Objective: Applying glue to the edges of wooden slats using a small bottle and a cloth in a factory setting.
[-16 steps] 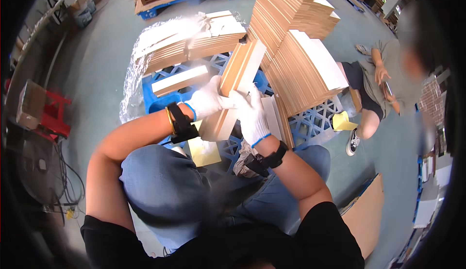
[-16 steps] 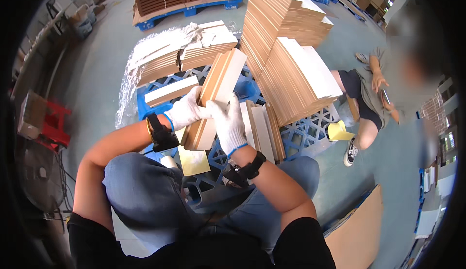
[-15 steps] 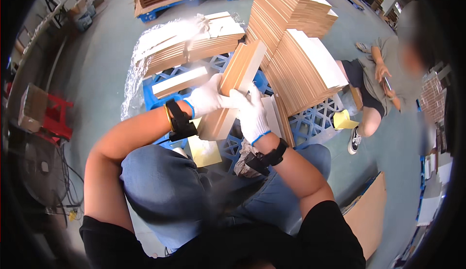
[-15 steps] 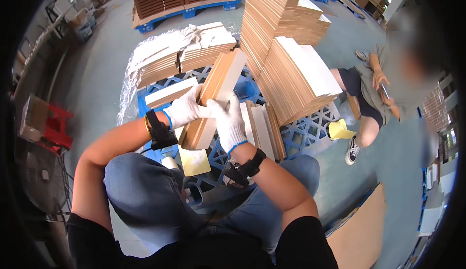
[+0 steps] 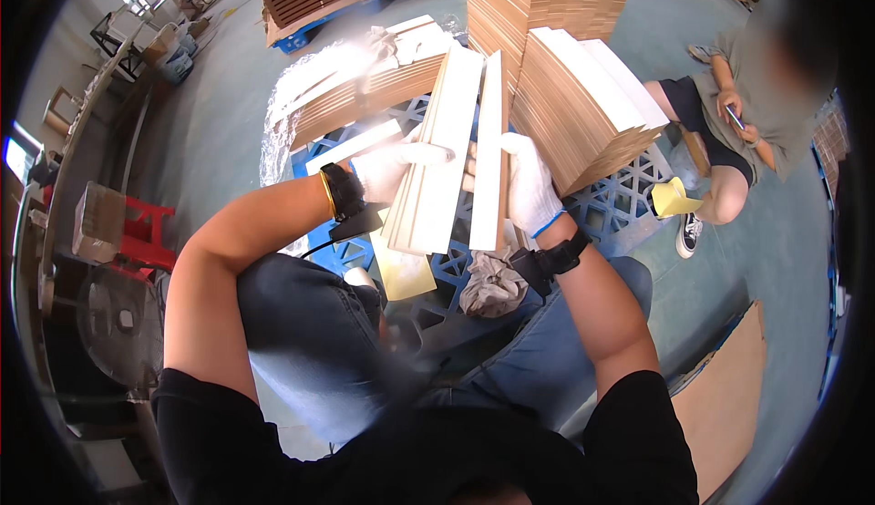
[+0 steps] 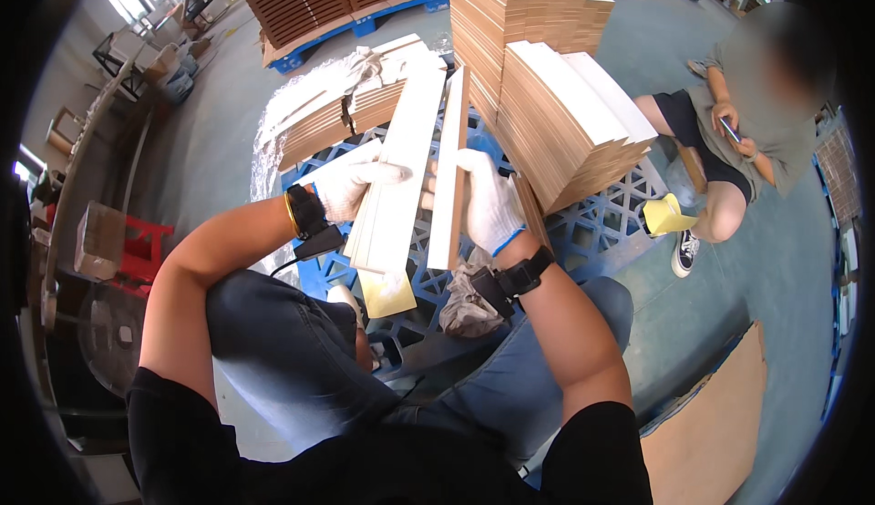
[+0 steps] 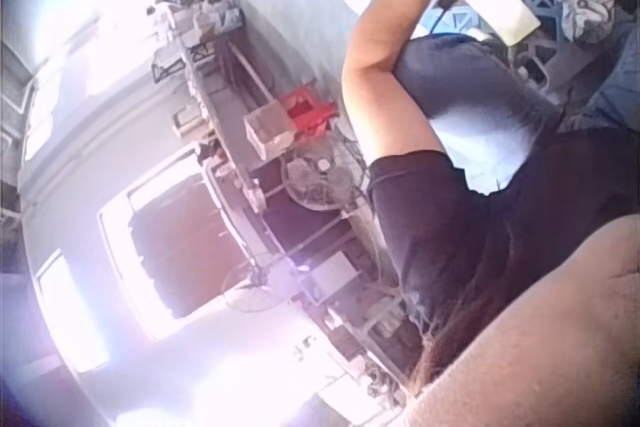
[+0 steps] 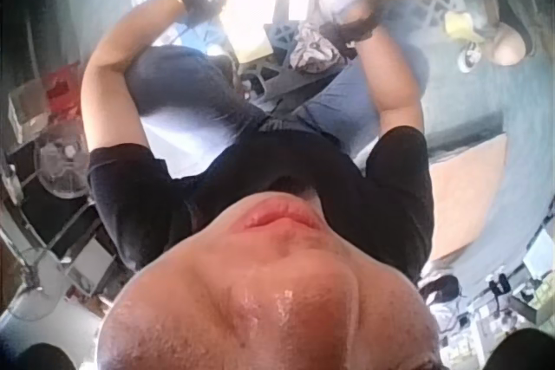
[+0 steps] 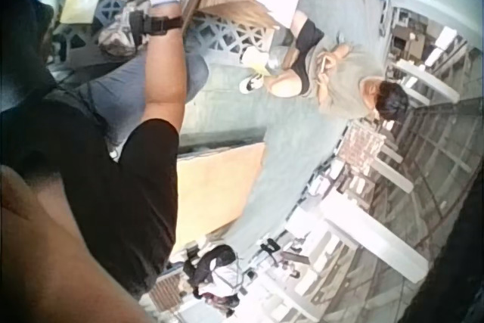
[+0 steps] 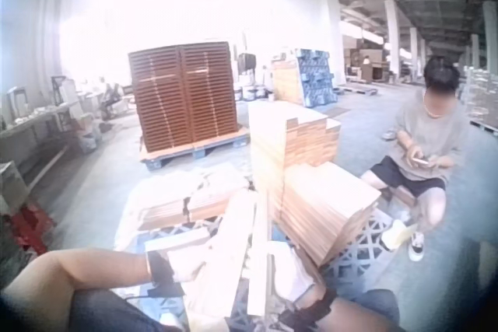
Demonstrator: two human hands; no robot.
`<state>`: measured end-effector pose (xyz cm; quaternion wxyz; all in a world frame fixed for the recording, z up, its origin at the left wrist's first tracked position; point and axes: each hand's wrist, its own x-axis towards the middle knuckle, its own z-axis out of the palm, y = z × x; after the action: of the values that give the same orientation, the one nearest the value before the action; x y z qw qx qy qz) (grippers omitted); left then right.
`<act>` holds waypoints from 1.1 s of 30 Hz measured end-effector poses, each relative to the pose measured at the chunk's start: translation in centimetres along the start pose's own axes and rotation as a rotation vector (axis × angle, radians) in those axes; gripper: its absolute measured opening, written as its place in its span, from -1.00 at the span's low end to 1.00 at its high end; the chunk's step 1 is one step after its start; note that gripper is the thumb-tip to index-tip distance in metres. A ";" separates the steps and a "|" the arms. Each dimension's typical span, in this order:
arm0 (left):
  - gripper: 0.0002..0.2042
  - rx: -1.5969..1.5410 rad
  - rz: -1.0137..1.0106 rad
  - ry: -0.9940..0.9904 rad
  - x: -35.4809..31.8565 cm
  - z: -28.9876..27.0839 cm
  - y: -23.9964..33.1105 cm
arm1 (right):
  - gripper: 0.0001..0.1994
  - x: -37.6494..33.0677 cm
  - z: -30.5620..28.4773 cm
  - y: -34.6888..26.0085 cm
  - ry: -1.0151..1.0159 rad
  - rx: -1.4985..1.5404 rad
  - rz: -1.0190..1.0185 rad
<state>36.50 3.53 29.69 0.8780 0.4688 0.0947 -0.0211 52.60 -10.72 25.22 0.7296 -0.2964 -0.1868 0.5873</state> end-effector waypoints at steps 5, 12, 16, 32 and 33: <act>-0.41 0.007 0.046 -0.093 -0.8 0.2 0.3 | -0.36 -0.9 0.5 -0.4 -0.146 0.192 0.018; -0.34 0.001 0.065 0.104 -1.1 -3.7 -1.8 | -0.34 -0.7 0.7 0.5 -0.175 0.258 0.053; -0.38 -0.199 -0.048 0.189 -2.1 -4.6 -1.8 | -0.34 -0.3 0.5 1.3 -0.110 0.304 0.055; -0.62 0.350 0.339 0.197 -1.7 -5.7 -2.7 | -0.22 -0.7 3.0 2.8 0.074 -0.328 -0.311; -0.61 -0.025 0.193 0.186 -1.9 -4.9 -3.1 | -0.21 -0.9 3.1 2.9 0.093 -0.418 -0.348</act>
<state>33.54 5.81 24.86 0.8692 0.4646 0.1306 0.1081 48.27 -10.50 25.73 0.7503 -0.4307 -0.3184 0.3876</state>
